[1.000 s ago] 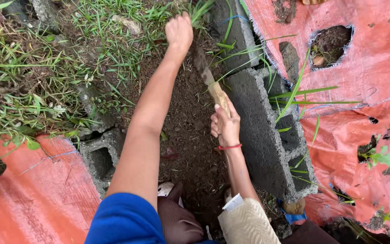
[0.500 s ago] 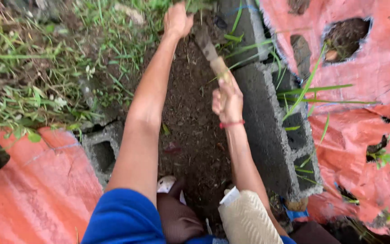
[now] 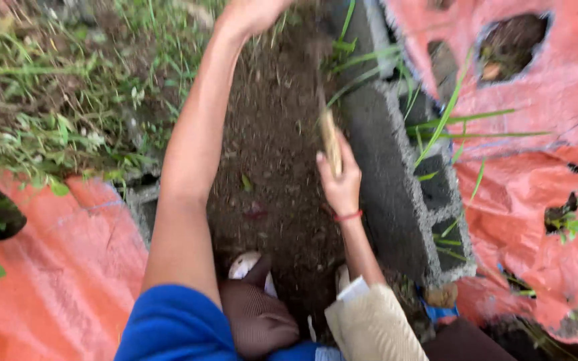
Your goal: The person clears grass and weeds from a garden bed by hand while digging into the soil with a small hand tool between concrete blocks.
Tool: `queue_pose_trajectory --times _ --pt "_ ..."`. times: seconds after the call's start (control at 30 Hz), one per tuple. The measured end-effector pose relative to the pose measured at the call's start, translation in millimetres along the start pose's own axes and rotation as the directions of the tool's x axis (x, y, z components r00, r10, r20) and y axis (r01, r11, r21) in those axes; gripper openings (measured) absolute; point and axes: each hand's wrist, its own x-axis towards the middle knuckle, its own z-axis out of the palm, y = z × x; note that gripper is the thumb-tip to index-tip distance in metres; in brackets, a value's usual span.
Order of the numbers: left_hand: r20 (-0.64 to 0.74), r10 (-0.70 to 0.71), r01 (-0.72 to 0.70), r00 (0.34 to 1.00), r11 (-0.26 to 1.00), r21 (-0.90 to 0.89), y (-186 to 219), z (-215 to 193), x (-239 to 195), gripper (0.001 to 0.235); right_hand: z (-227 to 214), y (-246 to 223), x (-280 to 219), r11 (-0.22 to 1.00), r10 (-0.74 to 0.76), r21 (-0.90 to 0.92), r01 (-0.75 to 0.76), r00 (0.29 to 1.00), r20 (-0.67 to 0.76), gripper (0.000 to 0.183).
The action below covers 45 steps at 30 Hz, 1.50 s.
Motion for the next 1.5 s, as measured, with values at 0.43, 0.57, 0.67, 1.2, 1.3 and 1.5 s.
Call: queue_pose_trajectory --times 0.43,0.57,0.67,1.2,1.3,1.5 --pt "0.317 -0.195 0.033 0.928 0.891 0.453 42 89 -149 0.025 -34 -44 -38 0.782 0.574 0.216 -0.585 0.810 0.116 0.048" --pt "0.228 -0.254 0.195 0.940 0.947 0.254 52 43 -126 0.058 -46 -38 -43 0.446 0.699 0.563 -0.696 0.664 0.267 0.046" --pt "0.154 -0.108 0.097 0.982 0.992 0.082 55 41 -96 0.035 -47 -35 -51 0.214 0.707 0.724 -0.656 0.615 0.348 0.047" --pt "-0.043 -0.082 0.072 0.996 0.974 -0.213 65 107 -62 0.042 8 10 -2 0.034 0.704 0.820 -0.572 0.596 0.386 0.047" --pt "-0.012 -0.084 0.078 0.996 0.964 -0.255 58 109 -57 0.036 -15 -8 -35 0.191 0.693 0.792 -0.580 0.651 0.310 0.051" --pt "-0.026 -0.055 0.045 0.998 0.951 -0.305 60 113 -57 0.024 7 19 12 -0.092 0.732 0.884 -0.459 0.571 0.372 0.043"
